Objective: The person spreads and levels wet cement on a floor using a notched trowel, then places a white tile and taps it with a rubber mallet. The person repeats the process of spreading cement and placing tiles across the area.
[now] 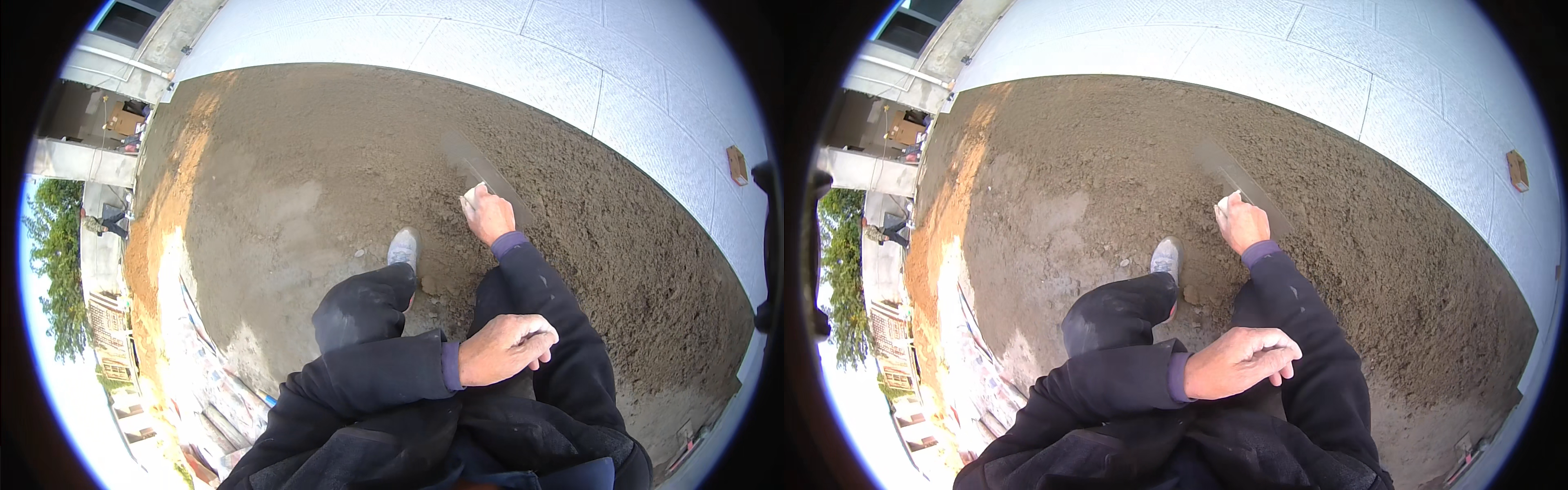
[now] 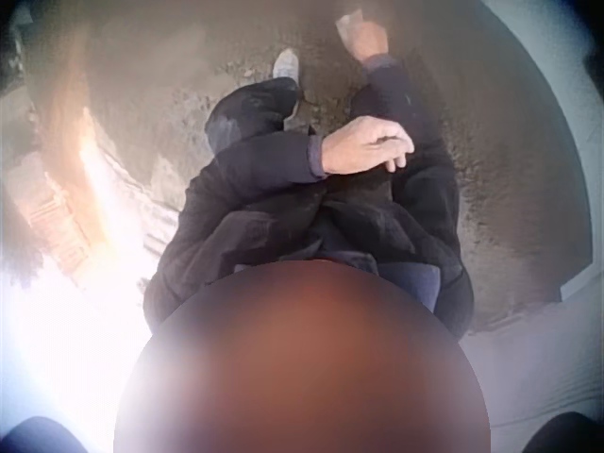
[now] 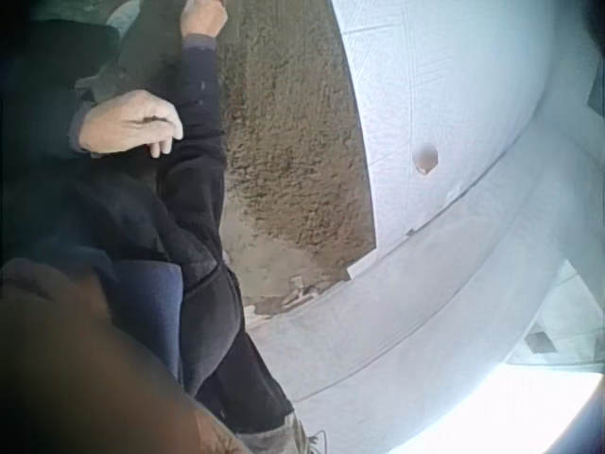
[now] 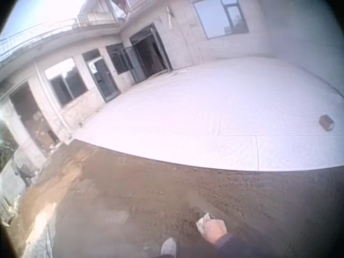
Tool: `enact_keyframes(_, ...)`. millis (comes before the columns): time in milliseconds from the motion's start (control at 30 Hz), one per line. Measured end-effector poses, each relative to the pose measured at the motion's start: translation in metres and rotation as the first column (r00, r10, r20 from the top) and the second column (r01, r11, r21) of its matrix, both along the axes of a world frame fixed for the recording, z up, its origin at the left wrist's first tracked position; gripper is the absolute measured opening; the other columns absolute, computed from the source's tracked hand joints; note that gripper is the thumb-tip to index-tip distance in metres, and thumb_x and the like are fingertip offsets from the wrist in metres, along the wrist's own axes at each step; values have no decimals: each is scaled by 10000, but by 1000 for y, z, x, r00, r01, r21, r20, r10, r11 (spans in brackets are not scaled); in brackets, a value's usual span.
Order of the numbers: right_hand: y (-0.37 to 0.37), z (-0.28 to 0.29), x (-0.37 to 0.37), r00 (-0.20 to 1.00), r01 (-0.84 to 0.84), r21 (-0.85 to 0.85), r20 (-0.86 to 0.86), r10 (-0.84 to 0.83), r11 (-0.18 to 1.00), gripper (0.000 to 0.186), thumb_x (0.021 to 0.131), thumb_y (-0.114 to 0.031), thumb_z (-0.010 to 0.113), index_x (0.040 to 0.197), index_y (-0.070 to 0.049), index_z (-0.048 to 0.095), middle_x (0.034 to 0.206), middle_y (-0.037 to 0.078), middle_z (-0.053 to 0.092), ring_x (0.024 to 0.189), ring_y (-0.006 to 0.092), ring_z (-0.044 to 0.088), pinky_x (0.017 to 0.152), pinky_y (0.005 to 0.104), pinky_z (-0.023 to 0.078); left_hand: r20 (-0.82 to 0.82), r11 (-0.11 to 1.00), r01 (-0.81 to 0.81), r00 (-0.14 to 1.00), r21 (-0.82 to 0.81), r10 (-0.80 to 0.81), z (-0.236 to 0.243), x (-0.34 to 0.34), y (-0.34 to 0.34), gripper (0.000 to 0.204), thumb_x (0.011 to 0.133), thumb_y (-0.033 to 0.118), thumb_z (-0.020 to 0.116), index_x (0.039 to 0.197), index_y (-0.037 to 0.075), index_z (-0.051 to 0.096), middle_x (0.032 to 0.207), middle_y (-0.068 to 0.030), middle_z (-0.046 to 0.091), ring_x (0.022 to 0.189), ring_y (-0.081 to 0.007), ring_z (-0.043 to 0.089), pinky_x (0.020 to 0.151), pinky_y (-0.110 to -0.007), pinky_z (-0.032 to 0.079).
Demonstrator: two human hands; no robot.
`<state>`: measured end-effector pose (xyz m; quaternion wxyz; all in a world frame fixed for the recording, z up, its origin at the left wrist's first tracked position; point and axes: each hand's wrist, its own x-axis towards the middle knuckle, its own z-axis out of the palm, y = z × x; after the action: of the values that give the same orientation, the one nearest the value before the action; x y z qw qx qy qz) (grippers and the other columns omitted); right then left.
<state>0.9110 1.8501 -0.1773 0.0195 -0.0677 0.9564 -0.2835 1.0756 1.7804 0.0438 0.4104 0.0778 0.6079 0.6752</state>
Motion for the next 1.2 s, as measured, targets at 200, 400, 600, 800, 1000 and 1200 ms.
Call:
enact_keyframes(200,-11,-36,-29,974,206,39,89,-209,978,473,1013,-472,631,990,-1,619,907,285,746,896,462,739,825,545,587,-31,997,-52,998,-62,50,-13,-9,2,300,1097,236,541,1117,-33,673,898,-88,724,764,-161,711,716,-308,563)
enact_keyframes(400,203,-74,74,932,359,57,-77,-354,932,437,1052,-440,600,977,-10,581,897,321,701,871,536,671,744,603,528,-203,998,-40,979,-41,31,-39,-13,19,257,1058,200,545,1009,-25,659,855,-110,726,671,-176,704,632,-336,545)
enact_keyframes(600,428,-90,177,773,623,358,-144,-618,696,442,1087,-443,546,979,-26,640,976,292,698,932,487,677,782,568,533,-448,988,-155,882,17,146,-68,-25,19,293,1025,202,520,910,-30,658,780,-104,720,637,-189,704,635,-357,564)
enact_keyframes(800,478,-70,226,783,621,299,-200,-589,724,343,1102,-346,531,955,-59,649,810,234,652,832,447,697,662,522,542,-211,920,-276,952,-279,222,-15,-8,-29,286,1074,215,591,1144,-49,677,971,-105,731,839,-144,702,768,-283,557)
enact_keyframes(1000,432,-55,217,738,585,395,103,-667,708,508,1019,-511,610,974,-6,641,970,307,740,995,476,716,877,538,574,-262,941,-127,964,-313,43,23,-21,2,293,1098,160,554,1242,-74,658,1013,-117,736,895,-160,708,836,-297,563)
enact_keyframes(1200,414,-37,198,772,464,519,161,-615,718,447,1046,-455,587,1002,-19,676,978,237,750,961,428,737,851,510,592,-260,948,-301,928,-103,266,-34,-26,39,296,1100,166,564,1262,-62,658,1022,-131,738,890,-177,719,817,-298,562)
